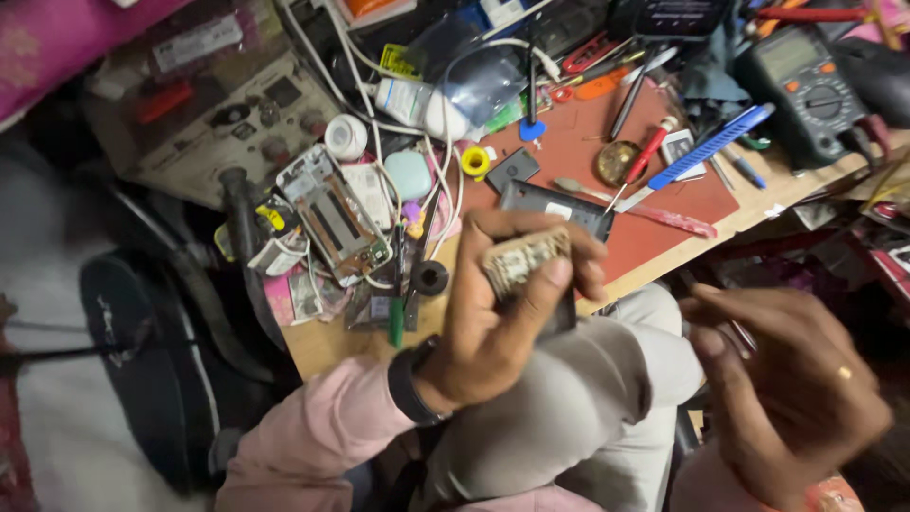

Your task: The person sits at a cluttered repair bench and repairs a small feature phone. They pry open the back cover, work on the internal board and battery compartment with a screwdriver, reattach the cover, then power the phone on and press keys to test the screen and keypad.

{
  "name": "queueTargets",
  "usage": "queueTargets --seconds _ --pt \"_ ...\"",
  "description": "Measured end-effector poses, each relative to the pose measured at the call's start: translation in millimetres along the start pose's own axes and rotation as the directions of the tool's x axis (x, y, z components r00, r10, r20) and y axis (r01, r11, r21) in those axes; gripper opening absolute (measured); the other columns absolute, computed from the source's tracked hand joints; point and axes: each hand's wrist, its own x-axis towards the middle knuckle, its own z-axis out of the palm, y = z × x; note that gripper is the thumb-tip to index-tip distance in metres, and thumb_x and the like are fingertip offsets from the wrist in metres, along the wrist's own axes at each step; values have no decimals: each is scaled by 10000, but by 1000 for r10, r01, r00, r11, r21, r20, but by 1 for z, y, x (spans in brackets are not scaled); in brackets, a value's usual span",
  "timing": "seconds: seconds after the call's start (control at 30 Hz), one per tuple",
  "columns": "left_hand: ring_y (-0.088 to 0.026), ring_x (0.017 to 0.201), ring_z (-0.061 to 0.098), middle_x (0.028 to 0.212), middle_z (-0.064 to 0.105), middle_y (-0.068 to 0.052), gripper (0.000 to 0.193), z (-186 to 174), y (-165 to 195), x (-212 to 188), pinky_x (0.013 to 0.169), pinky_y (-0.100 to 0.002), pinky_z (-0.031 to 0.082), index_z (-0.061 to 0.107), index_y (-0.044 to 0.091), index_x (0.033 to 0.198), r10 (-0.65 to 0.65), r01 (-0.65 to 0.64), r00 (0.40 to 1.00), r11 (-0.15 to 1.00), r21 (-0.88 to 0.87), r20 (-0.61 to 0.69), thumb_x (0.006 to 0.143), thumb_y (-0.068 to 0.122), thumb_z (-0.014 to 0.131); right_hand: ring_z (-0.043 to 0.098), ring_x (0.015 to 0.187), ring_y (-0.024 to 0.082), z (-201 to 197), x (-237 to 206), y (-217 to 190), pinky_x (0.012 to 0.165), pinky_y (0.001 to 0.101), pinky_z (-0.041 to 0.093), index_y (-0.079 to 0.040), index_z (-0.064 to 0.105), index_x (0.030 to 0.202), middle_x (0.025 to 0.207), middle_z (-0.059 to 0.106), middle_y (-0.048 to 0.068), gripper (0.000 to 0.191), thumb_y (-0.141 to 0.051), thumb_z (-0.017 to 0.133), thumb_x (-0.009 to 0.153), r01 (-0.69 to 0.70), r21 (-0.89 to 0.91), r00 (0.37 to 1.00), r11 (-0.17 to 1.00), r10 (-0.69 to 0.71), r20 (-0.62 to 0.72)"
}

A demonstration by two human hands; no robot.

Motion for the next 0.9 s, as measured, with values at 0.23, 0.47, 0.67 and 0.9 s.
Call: queueTargets --seconds 0.23,0.47,0.67,0.9 --pt "-142 1123 632 1274 552 -105 265 0 -24 2 986 -324 574 372 32 1322 -138 134 990 983 127 23 1107 81 519 626 1064 127 39 15 14 931 253 525 45 651 1263 1192 631 77 281 -27 655 992 -152 238 985 959 126 122" --pt "-169 1144 594 1272 540 -114 299 -1 -23 -14 1040 -310 507 438 -1 1364 -75 96 995 901 423 -65 1108 81 570 620 1028 136 47 8 19 951 255 503 60 680 1267 1129 651 87 310 22 707 961 -125 214 978 969 85 189" --pt "-171 1180 610 1280 565 -112 300 -3 -23 -19 1045 -312 506 426 7 1350 -138 164 986 887 431 -92 1101 106 560 622 1002 147 45 5 36 932 268 502 67 693 1228 1074 663 96 298 33 730 935 -155 229 968 961 102 227" --pt "-197 1210 599 1295 567 -114 291 -5 -21 -17 1082 -332 486 468 8 1355 -107 110 994 859 499 -36 1095 81 579 638 979 141 44 -3 51 872 253 516 68 700 1161 1095 680 106 241 32 728 924 -187 307 973 933 133 190"
